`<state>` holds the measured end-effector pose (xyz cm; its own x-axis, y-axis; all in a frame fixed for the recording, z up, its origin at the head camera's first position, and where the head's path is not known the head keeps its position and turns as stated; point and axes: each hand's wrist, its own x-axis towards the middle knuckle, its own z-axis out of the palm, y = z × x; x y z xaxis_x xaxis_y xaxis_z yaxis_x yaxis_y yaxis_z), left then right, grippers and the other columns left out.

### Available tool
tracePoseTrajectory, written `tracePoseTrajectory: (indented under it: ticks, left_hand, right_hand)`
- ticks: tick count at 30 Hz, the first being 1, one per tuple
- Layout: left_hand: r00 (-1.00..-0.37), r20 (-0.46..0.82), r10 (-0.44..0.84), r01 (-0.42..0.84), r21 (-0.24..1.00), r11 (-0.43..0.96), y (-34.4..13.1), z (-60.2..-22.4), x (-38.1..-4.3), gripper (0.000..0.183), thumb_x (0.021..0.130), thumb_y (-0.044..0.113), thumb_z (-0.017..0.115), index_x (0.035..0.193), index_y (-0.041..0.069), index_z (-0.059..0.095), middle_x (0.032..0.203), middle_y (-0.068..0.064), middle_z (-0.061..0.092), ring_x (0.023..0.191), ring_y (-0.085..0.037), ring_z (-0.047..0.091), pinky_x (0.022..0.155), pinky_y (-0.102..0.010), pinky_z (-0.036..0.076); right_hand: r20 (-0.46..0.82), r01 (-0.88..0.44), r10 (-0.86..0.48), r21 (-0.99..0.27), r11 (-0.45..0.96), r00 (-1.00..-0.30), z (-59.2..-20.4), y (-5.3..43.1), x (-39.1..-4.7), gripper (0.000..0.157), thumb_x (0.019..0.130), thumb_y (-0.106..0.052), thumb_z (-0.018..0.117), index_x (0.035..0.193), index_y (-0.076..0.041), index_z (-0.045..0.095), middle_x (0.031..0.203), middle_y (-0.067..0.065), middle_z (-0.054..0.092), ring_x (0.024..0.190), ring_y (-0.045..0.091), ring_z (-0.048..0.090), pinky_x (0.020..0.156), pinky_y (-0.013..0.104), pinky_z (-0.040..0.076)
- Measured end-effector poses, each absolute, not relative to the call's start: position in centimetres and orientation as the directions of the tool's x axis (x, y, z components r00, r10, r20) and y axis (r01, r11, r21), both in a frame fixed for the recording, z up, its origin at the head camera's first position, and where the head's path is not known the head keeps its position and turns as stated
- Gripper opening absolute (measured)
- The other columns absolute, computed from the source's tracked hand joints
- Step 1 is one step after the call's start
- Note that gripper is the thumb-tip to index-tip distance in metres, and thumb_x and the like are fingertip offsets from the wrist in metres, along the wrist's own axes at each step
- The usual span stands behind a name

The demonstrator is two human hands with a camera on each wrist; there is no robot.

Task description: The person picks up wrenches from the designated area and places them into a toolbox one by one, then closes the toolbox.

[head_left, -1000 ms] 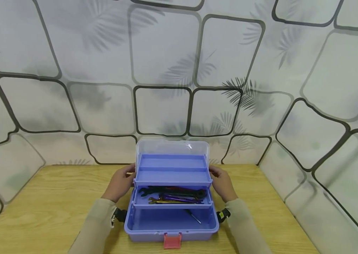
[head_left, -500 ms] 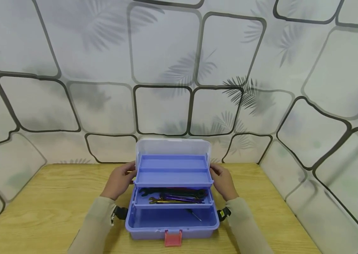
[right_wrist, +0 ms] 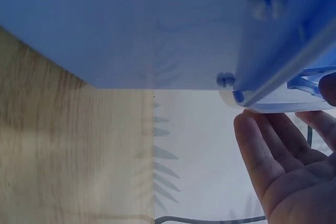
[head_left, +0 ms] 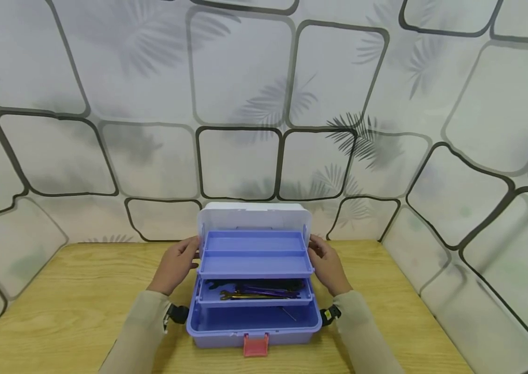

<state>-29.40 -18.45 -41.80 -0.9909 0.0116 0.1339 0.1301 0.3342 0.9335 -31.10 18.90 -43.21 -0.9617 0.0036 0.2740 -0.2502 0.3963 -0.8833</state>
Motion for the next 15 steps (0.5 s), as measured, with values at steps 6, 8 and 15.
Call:
tracePoseTrajectory:
  ticks: [6, 8, 15]
  left_hand:
    - [-0.992, 0.127, -0.020, 0.114, 0.939, 0.323, -18.0, -41.7, -28.9, 0.074, 0.106, 0.061, 0.043, 0.145, 0.000, 0.057, 0.138, -0.024, 0.062, 0.118, -0.037, 0.067, 0.094, -0.043, 0.059]
    - [-0.992, 0.128, -0.020, 0.114, 0.937, 0.330, -17.9, -41.5, -28.6, 0.074, 0.106, 0.061, 0.043, 0.145, 0.000, 0.057, 0.138, -0.024, 0.062, 0.118, -0.037, 0.067, 0.095, -0.045, 0.058]
    - [-0.991, 0.134, -0.014, 0.120, 0.925, 0.360, -17.6, -41.0, -27.7, 0.074, 0.106, 0.061, 0.043, 0.146, -0.001, 0.055, 0.138, -0.025, 0.062, 0.119, -0.038, 0.066, 0.098, -0.046, 0.057]
  right_hand:
    - [0.289, -0.282, -0.030, -0.897, 0.341, -0.957, -43.2, 19.3, -30.7, 0.041, 0.107, -0.015, 0.056, 0.147, -0.004, 0.056, 0.132, 0.021, 0.065, 0.123, 0.036, 0.063, 0.105, 0.049, 0.051]
    - [0.292, -0.289, -0.035, -0.907, 0.306, -0.956, -43.2, 19.4, -30.5, 0.041, 0.108, -0.017, 0.054, 0.146, -0.003, 0.056, 0.133, 0.022, 0.065, 0.122, 0.036, 0.064, 0.104, 0.044, 0.053]
    - [0.287, -0.296, -0.072, -0.927, 0.230, -0.955, -42.5, 19.7, -30.1, 0.051, 0.115, -0.028, 0.032, 0.146, 0.007, 0.052, 0.138, 0.029, 0.060, 0.127, 0.043, 0.060, 0.109, 0.051, 0.048]
